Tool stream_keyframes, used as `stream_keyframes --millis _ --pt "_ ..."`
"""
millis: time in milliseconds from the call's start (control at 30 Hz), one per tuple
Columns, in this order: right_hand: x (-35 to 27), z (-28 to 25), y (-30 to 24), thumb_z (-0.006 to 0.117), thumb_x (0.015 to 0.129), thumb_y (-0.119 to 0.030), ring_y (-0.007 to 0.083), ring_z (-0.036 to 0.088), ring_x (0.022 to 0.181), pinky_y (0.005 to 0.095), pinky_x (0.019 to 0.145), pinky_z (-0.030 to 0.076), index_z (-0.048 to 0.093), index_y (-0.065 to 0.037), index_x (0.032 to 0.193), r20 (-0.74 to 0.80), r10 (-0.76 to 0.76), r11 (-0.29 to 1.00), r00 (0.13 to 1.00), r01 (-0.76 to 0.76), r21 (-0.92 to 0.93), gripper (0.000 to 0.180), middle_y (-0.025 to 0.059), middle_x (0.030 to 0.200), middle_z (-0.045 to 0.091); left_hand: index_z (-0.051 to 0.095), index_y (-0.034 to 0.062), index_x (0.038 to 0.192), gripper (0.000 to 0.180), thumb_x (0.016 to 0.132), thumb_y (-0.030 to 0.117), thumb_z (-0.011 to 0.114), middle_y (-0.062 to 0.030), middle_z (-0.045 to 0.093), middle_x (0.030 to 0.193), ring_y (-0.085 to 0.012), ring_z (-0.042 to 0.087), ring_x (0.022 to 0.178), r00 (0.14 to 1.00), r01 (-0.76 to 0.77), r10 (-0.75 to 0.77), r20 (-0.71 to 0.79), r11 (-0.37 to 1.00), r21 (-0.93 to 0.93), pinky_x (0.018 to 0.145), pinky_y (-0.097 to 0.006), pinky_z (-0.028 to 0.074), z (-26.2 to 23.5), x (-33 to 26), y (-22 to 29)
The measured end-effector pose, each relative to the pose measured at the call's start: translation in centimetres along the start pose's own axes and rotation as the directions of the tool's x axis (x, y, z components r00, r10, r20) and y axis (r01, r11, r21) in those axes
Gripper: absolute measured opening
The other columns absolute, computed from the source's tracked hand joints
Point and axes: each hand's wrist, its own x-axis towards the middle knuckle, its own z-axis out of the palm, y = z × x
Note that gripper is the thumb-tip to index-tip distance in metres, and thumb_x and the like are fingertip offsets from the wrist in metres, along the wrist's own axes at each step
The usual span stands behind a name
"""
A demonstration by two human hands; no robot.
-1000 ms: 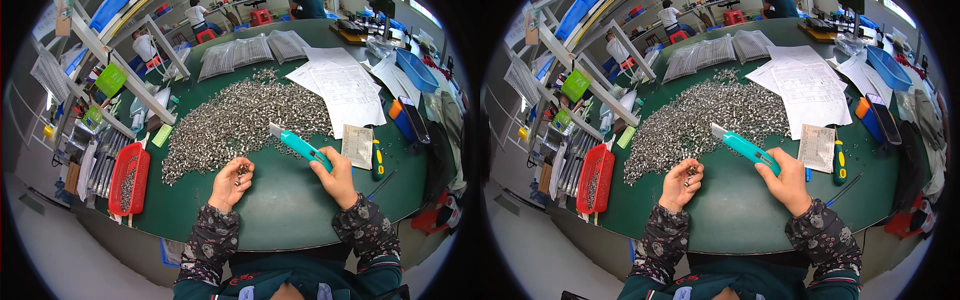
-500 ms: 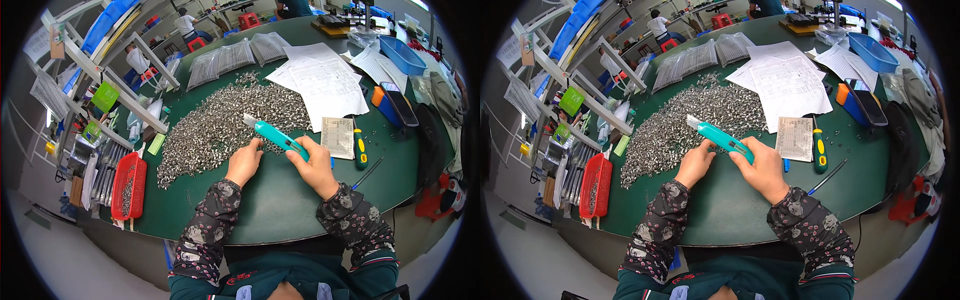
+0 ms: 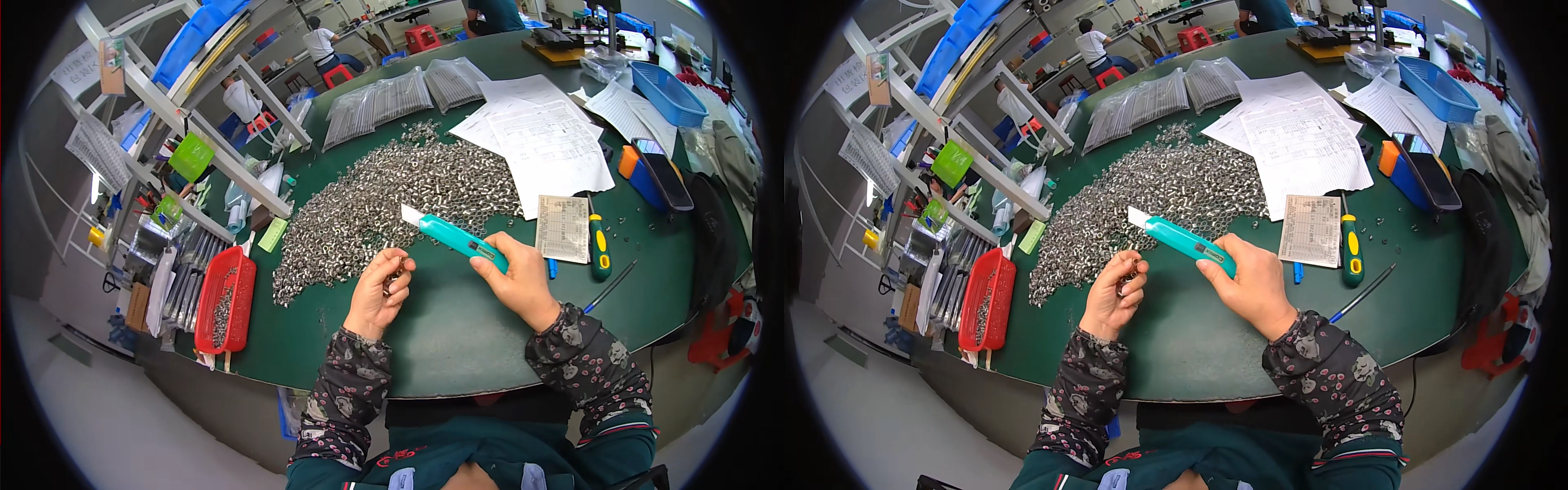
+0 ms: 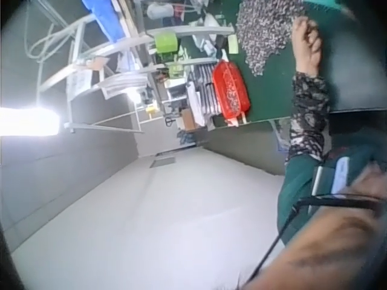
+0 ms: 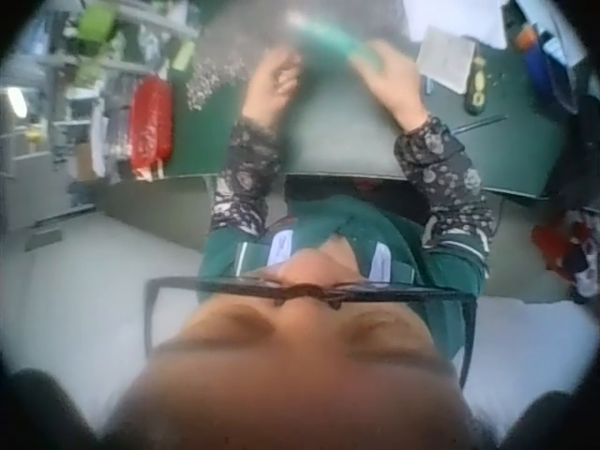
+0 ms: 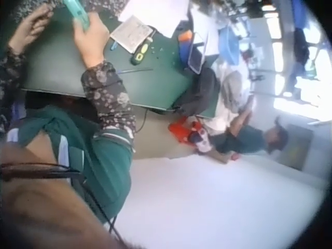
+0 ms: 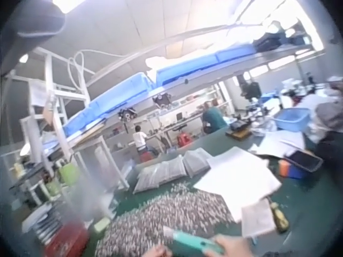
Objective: Inspecting and cleaning small metal components using a utility knife on a workbench.
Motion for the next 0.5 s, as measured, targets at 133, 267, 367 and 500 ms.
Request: stream_keyframes --millis 133,267,367,500 --pt "-0.4 0.8 0.6 0.063 0.073 -0.026 0.0234 0.053 0.051 0.0312 0.048 0.039 0.058 -0.004 0.08 0.165 0.039 0.998 0.986 -0.031 -0.049 0.024 0.0112 0.059 0.055 0.051 0.0036 0.095 0.011 0.086 0.007 0.046 -0.0068 0.05 0.077 -0.0052 0.037 0.05 0.996 -0.091 0.092 0.016 0.994 -0.059 0.035 -0.015 0.025 -2.1 -0.6 -0.2" --pt "-0.3 1.1 0.5 0.063 0.072 -0.027 0.0185 0.051 0.052 0.0298 0.05 0.04 0.059 -0.001 0.079 0.371 0.162 0.986 0.914 -0.16 -0.037 0.027 0.0112 0.06 0.055 0.051 0.0033 0.098 0.014 0.085 0.007 0.047 -0.0054 0.051 0.078 -0.0047 0.038 0.053 0.989 -0.145 0.146 0.008 0.988 -0.05 0.038 -0.016 0.027 -3.4 -0.6 -0.4" --pt "-0.3 1.0 0.5 0.062 0.074 -0.027 0.0132 0.049 0.056 0.0285 0.053 0.039 0.059 0.0 0.081 0.466 0.201 0.972 0.862 -0.234 0.014 0.028 0.0082 0.06 0.054 0.05 0.0033 0.099 0.014 0.085 0.005 0.048 -0.004 0.051 0.08 -0.0041 0.037 0.053 0.984 -0.177 0.177 -0.005 0.984 -0.017 0.038 -0.015 0.027 -3.9 -0.6 -0.4" --pt "-0.4 1.0 0.8 0.062 0.072 -0.032 0.0211 0.053 0.057 0.0327 0.055 0.041 0.061 -0.002 0.082 0.496 0.234 0.955 0.836 -0.293 0.044 0.032 0.0122 0.062 0.056 0.051 0.0037 0.098 0.014 0.084 0.003 0.049 -0.0027 0.05 0.081 -0.0038 0.033 0.051 0.977 -0.214 0.214 0.0 0.976 0.039 0.039 -0.015 0.026 -4.5 -0.5 -0.5"
